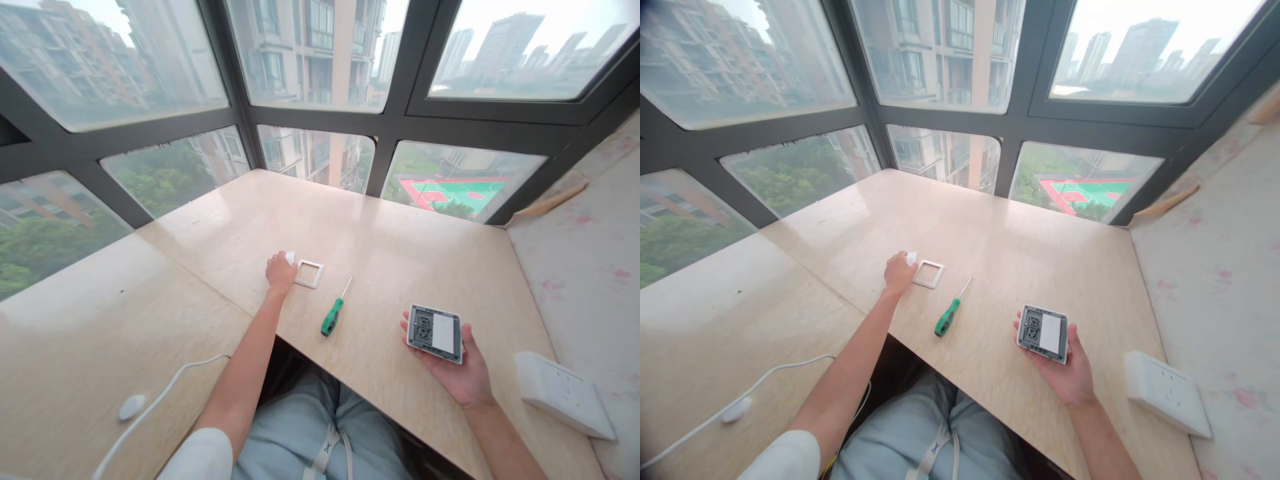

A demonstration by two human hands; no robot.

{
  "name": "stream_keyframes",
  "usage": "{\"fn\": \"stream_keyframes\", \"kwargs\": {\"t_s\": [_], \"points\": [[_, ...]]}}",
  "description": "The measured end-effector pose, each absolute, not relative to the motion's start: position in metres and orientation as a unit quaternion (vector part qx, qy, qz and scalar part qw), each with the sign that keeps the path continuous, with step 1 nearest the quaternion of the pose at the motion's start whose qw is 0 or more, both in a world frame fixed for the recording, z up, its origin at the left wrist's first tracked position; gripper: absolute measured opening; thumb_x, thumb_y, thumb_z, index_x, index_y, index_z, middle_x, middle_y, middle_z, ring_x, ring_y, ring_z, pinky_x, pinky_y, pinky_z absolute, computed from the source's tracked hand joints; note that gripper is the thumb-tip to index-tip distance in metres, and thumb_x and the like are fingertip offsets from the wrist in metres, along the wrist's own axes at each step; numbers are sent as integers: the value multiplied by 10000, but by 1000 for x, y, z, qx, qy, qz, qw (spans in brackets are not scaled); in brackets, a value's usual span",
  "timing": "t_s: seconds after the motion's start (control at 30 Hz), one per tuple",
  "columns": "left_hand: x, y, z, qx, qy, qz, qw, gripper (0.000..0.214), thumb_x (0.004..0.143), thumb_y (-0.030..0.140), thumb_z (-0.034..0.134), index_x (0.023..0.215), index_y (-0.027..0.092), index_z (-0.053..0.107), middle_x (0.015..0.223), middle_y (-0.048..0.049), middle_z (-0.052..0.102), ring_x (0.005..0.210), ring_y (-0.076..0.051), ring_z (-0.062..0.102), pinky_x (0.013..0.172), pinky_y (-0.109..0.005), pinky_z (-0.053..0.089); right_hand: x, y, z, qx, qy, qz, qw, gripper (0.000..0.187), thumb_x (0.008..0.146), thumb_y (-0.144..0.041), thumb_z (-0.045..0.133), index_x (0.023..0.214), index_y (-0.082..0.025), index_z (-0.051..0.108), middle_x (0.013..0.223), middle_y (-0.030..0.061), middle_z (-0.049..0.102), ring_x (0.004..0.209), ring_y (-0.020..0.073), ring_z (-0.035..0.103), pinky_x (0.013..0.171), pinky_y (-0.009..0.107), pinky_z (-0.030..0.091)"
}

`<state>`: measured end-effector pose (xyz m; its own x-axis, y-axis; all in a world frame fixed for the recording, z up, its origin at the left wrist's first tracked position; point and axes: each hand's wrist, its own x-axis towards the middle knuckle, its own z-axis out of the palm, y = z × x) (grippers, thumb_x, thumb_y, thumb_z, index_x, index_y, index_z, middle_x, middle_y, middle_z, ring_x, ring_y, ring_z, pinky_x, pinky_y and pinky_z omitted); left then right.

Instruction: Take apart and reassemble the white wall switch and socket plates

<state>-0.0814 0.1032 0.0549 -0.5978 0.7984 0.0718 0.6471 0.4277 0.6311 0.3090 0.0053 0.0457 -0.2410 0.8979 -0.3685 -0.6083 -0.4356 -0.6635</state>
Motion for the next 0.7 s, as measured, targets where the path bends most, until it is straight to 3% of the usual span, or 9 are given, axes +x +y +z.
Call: {"fn": "stream_keyframes", "kwargs": {"t_s": [0.27, 0.47, 0.6, 0.7], "points": [[-105, 102, 65, 351, 794, 433, 242, 371, 597, 111, 740, 946, 156, 622, 1023, -127, 707, 1160, -312, 601, 994, -404, 436, 311, 6, 40, -369, -208, 760, 493, 708, 834, -756, 460, 1248, -217, 662, 1473, 166, 506, 1350, 379, 479, 1160, 625, 259], [-70, 65, 88, 306, 637, 548, 447, 243, 730, 309, 683, 901, 143, 640, 859, -88, 697, 822, -185, 686, 837, -364, 570, 307, 7, 43, -370, -202, 759, 496, 716, 847, -748, 452, 1271, -204, 643, 1441, 177, 539, 1324, 368, 511, 1162, 607, 261], [-22, 35, 95, 234, 458, 569, 642, 255, 728, 289, 705, 939, 159, 646, 915, -88, 712, 831, -180, 692, 861, -357, 578, 303, 8, 44, -363, -206, 753, 509, 677, 860, -724, 469, 1270, -213, 642, 1429, 155, 558, 1314, 354, 524, 1155, 600, 282], [20, 20, 91, 198, 419, 548, 696, 349, 697, 217, 759, 1024, 163, 651, 952, -80, 725, 885, -176, 705, 905, -341, 564, 300, 7, 45, -349, -229, 746, 519, 651, 868, -713, 474, 1241, -214, 661, 1409, 127, 584, 1303, 336, 537, 1152, 567, 311]]}}
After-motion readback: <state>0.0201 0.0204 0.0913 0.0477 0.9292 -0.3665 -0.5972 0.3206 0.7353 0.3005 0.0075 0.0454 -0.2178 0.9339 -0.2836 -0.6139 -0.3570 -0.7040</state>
